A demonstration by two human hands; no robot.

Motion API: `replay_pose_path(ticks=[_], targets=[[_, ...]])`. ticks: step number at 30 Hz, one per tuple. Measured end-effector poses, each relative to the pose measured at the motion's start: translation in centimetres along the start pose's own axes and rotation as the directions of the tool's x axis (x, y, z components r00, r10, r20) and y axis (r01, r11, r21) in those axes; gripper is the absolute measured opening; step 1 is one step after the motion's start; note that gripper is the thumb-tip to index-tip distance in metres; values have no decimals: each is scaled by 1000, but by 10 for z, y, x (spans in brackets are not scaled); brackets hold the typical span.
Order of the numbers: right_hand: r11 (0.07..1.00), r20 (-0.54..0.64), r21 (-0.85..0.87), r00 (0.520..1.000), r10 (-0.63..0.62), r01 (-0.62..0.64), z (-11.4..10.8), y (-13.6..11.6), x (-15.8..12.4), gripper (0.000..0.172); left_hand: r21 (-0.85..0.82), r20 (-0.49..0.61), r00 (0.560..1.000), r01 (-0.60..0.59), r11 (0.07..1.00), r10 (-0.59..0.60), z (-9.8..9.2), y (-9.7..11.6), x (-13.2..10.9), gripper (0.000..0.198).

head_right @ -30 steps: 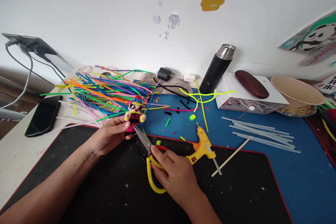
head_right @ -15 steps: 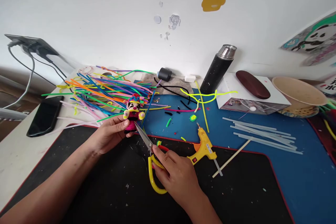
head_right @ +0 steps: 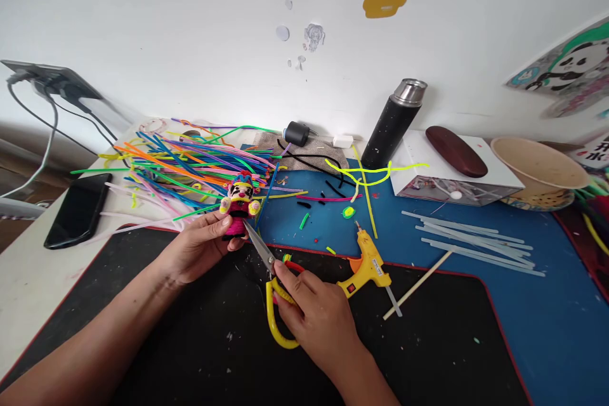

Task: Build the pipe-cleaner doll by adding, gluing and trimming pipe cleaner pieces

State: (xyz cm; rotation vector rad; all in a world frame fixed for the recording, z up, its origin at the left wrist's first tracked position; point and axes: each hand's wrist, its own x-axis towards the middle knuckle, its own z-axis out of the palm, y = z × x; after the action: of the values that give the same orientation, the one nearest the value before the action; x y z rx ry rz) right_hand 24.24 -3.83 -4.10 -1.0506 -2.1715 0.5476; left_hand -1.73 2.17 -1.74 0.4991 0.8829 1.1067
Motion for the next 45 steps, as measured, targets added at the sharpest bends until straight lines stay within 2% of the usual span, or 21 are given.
replay_pose_path(ticks=[7, 11, 14, 22, 27, 30, 34, 40, 43, 45], targets=[[999, -26, -42, 999, -35, 34, 1, -1, -1, 42, -78, 70, 997, 38, 996, -33, 10, -3, -4, 27], [995, -55, -66, 995, -77, 73, 1, -1, -1, 43, -105, 86, 996, 47, 993, -38, 9, -4, -5, 27], [997, -44, -42, 997, -59, 57, 1, -1, -1, 43, -95, 81, 996, 36, 995, -28, 8, -4, -4, 28], [1000, -16, 15, 1000, -10, 10, 2, 0, 0, 43, 56, -29, 996, -78, 995, 80, 4, -4, -2, 27], [1000, -41, 7, 999, -2, 2, 5, 1, -2, 45, 243, -69, 974, -194, 950, 216, 5, -7, -4, 31], [1000, -56, -2, 998, -13, 13, 6, 1, -2, 47, 276, -67, 960, -244, 930, 272, 7, -10, -5, 27], [999, -67, 10, 997, -35, 36, 6, 0, -4, 49, 174, -56, 961, -258, 951, 271, 11, -12, -6, 25], [997, -88, 69, 996, -28, 35, 6, -4, -3, 52, -48, -26, 985, -174, 984, 172, 18, -15, -7, 26], [995, -91, 100, 996, -9, 18, 6, -5, -2, 51, -68, -37, 987, -161, 985, 159, 18, -17, -7, 28], [993, -80, 122, 997, 14, -4, 6, -4, -1, 49, -40, -41, 981, -192, 981, 190, 17, -17, -6, 25]])
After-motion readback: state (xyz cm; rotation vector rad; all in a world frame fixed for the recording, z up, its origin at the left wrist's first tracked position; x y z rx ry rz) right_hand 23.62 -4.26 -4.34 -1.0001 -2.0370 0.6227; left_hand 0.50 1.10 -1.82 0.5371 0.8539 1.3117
